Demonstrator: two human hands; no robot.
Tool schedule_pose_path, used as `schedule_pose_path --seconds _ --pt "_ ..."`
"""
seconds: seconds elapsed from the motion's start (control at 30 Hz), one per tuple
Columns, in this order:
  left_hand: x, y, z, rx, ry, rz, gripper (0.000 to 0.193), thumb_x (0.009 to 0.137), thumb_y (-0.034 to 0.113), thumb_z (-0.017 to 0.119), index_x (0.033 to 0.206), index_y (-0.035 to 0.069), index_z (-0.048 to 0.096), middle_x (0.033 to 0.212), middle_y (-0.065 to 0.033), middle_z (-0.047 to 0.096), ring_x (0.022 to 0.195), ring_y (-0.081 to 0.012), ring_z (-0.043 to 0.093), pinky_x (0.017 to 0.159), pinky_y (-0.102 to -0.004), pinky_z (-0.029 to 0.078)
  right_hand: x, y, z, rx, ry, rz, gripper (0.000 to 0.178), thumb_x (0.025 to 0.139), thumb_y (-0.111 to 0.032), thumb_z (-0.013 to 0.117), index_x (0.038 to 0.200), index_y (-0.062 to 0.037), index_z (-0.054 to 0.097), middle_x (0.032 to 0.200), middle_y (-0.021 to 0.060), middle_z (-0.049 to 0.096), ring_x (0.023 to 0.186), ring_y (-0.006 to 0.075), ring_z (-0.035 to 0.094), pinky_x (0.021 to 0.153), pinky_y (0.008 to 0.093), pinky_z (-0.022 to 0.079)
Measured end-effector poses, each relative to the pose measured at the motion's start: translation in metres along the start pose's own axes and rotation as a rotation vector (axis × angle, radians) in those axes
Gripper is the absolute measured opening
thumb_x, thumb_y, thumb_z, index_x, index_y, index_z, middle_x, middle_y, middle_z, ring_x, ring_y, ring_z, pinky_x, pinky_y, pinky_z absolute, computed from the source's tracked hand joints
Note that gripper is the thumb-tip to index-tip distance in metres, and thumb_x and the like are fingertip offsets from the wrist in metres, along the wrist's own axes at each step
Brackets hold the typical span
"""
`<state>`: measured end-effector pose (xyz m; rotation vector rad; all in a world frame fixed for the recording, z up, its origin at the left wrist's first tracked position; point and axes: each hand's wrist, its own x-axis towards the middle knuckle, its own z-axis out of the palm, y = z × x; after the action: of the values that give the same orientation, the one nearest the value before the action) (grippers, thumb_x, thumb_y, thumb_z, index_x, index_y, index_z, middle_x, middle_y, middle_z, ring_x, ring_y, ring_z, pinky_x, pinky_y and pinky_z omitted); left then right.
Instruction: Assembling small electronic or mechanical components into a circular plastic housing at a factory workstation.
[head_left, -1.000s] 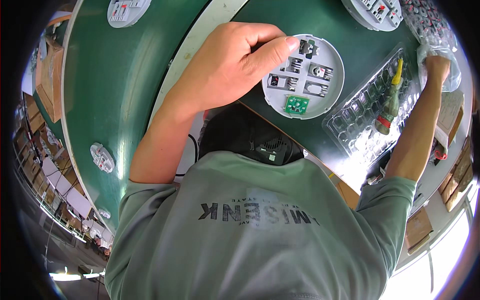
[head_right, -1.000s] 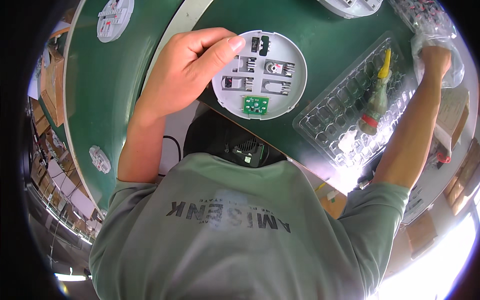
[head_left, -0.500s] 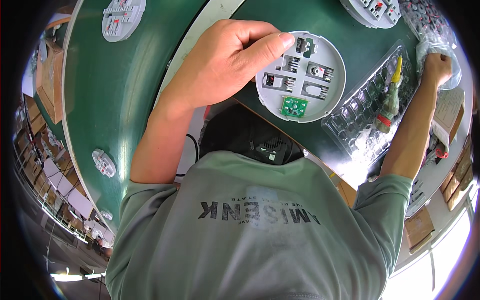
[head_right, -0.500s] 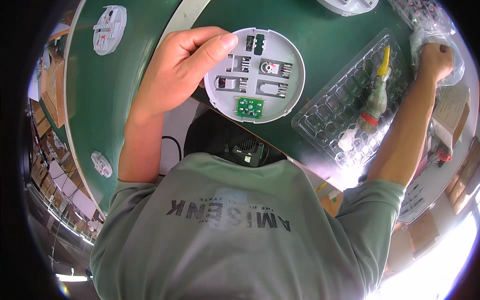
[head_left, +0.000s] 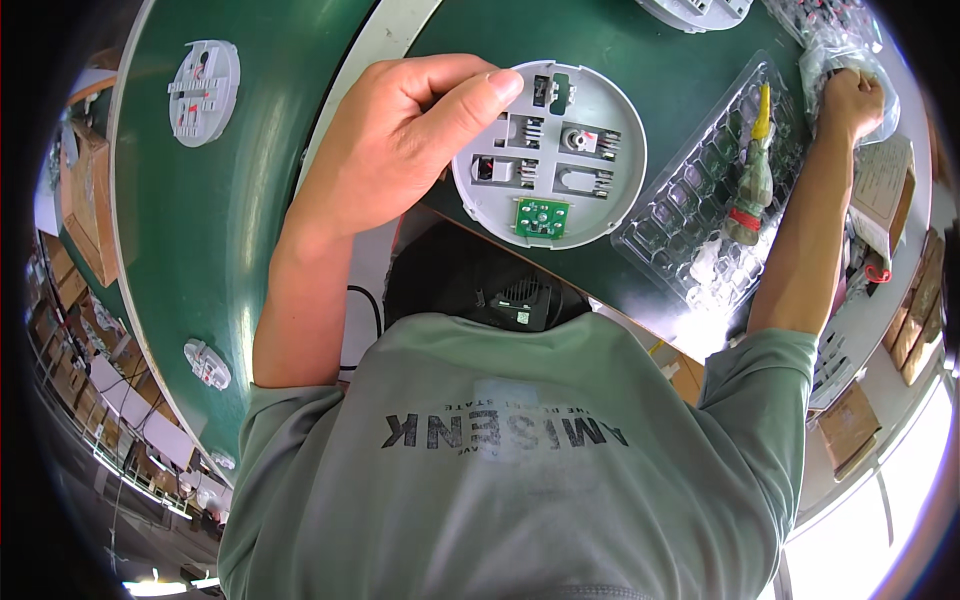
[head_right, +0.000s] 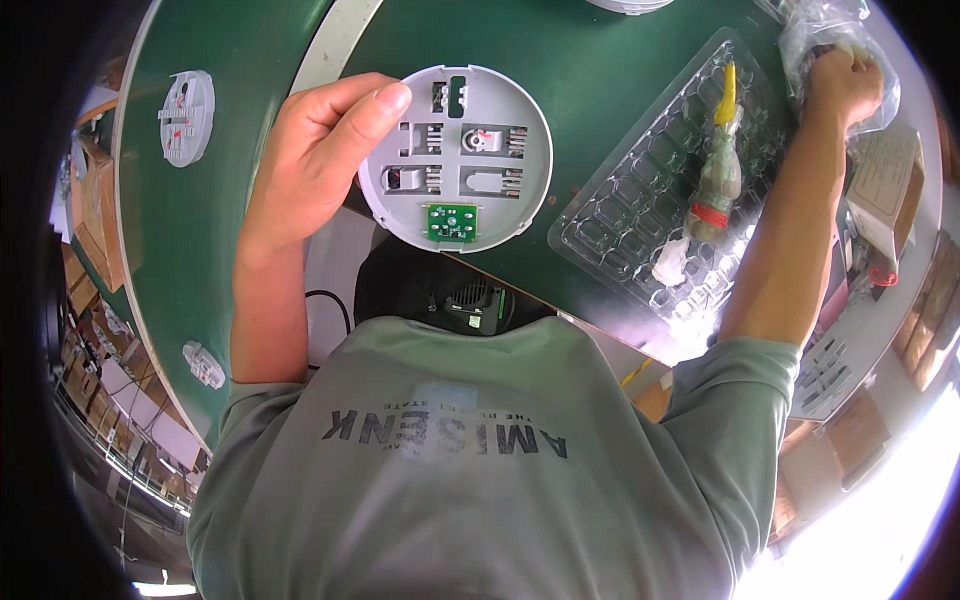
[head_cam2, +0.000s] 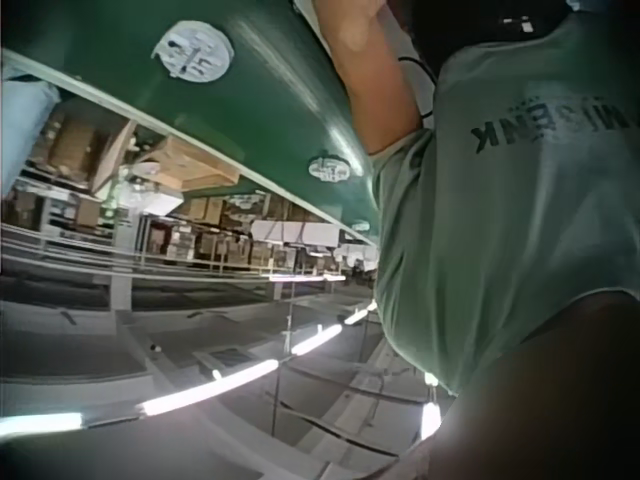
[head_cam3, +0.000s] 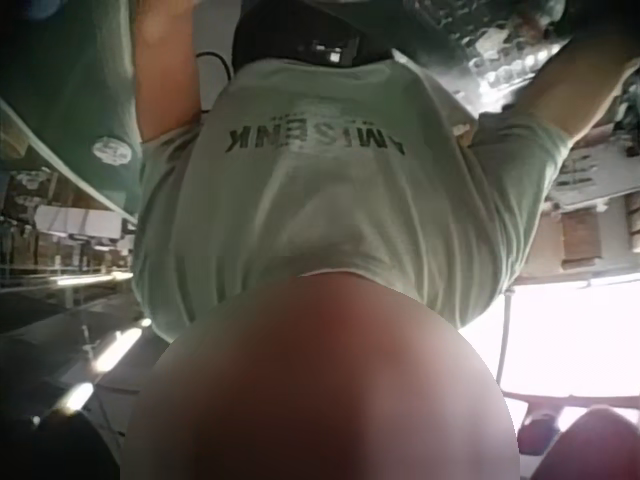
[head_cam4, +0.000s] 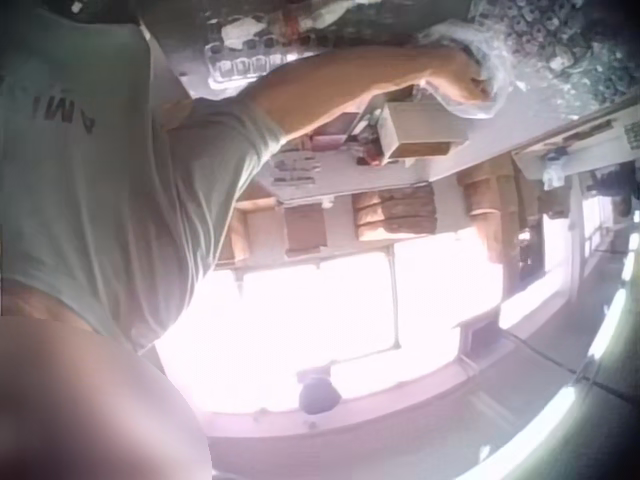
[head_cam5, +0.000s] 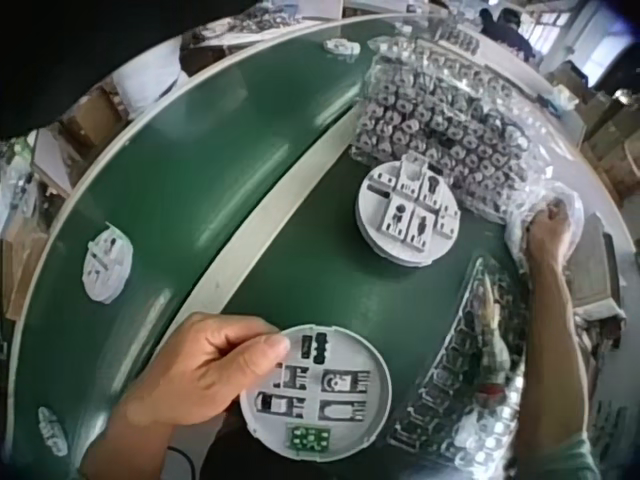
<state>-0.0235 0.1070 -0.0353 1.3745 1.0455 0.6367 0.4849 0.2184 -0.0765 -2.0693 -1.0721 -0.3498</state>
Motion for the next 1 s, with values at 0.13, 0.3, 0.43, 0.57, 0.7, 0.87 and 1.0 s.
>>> schedule_pose_path --seconds 0.13,0.3,0.43,0.57,0.7,0.87,1.0 --pt "0.001 -0.002 -0.003 0.022 -0.009 0.013 0.039 0.110 0.034 0.066 0.099 -0.002 0.077 0.067 0.0056 0.048 0.064 -0.0043 0.041 0.056 -0.0267 0.033 0.005 0.005 0.004 -0.060 -0.017 -0.007 0.038 0.082 -0.023 0.069 0.105 0.0064 0.076 0.103 0.0213 0.079 0.102 0.0353 0.076 0.098 0.0427 0.055" --pt "0.005 0.002 -0.005 0.048 -0.035 -0.004 0.036 0.111 0.028 0.063 0.095 -0.003 0.072 0.073 0.0062 0.053 0.069 -0.0037 0.043 0.061 -0.0249 0.037 0.006 0.008 0.010 -0.018 0.000 -0.001 0.037 0.082 -0.023 0.069 0.104 0.0061 0.076 0.103 0.0226 0.079 0.101 0.0369 0.075 0.098 0.0439 0.055" --pt "0.011 0.004 0.000 0.012 -0.007 0.000 0.037 0.109 0.031 0.067 0.098 -0.003 0.076 0.069 0.0040 0.052 0.066 -0.0053 0.044 0.058 -0.0270 0.037 0.014 0.019 0.018 -0.014 0.036 -0.065 0.034 0.084 -0.025 0.067 0.100 0.0032 0.078 0.100 0.0212 0.079 0.099 0.0366 0.075 0.098 0.0438 0.054" --pt "0.013 0.007 0.002 0.027 -0.011 -0.001 0.036 0.109 0.030 0.067 0.098 -0.003 0.076 0.071 0.0032 0.056 0.067 -0.0056 0.046 0.059 -0.0265 0.039 0.020 0.020 0.015 -0.063 -0.016 -0.009 0.032 0.088 -0.029 0.064 0.093 -0.0015 0.080 0.096 0.0168 0.080 0.096 0.0338 0.075 0.095 0.0421 0.055" --pt "0.018 0.012 0.005 0.005 -0.010 -0.013 0.035 0.109 0.030 0.067 0.099 -0.003 0.076 0.071 0.0027 0.058 0.068 -0.0059 0.048 0.059 -0.0263 0.040 0.019 0.007 0.009 -0.053 -0.076 0.055 0.034 0.091 -0.032 0.060 0.087 -0.0053 0.081 0.093 0.0125 0.082 0.091 0.0300 0.076 0.092 0.0402 0.055" --pt "0.026 0.014 0.005 -0.001 -0.028 -0.023 0.035 0.109 0.030 0.066 0.100 -0.003 0.076 0.072 0.0024 0.060 0.068 -0.0062 0.049 0.060 -0.0261 0.041 0.020 0.004 0.012 0.006 -0.029 0.091 0.035 0.094 -0.032 0.060 0.088 -0.0046 0.081 0.096 0.0101 0.083 0.088 0.0268 0.076 0.092 0.0392 0.056" --pt "0.027 0.010 0.001 0.021 -0.029 -0.050 0.036 0.109 0.030 0.067 0.100 -0.004 0.076 0.072 0.0020 0.061 0.068 -0.0062 0.051 0.060 -0.0270 0.043 0.018 0.005 0.029 0.023 0.055 0.032 0.035 0.095 -0.029 0.058 0.085 -0.0039 0.080 0.093 0.0077 0.082 0.090 0.0261 0.077 0.093 0.0397 0.056"
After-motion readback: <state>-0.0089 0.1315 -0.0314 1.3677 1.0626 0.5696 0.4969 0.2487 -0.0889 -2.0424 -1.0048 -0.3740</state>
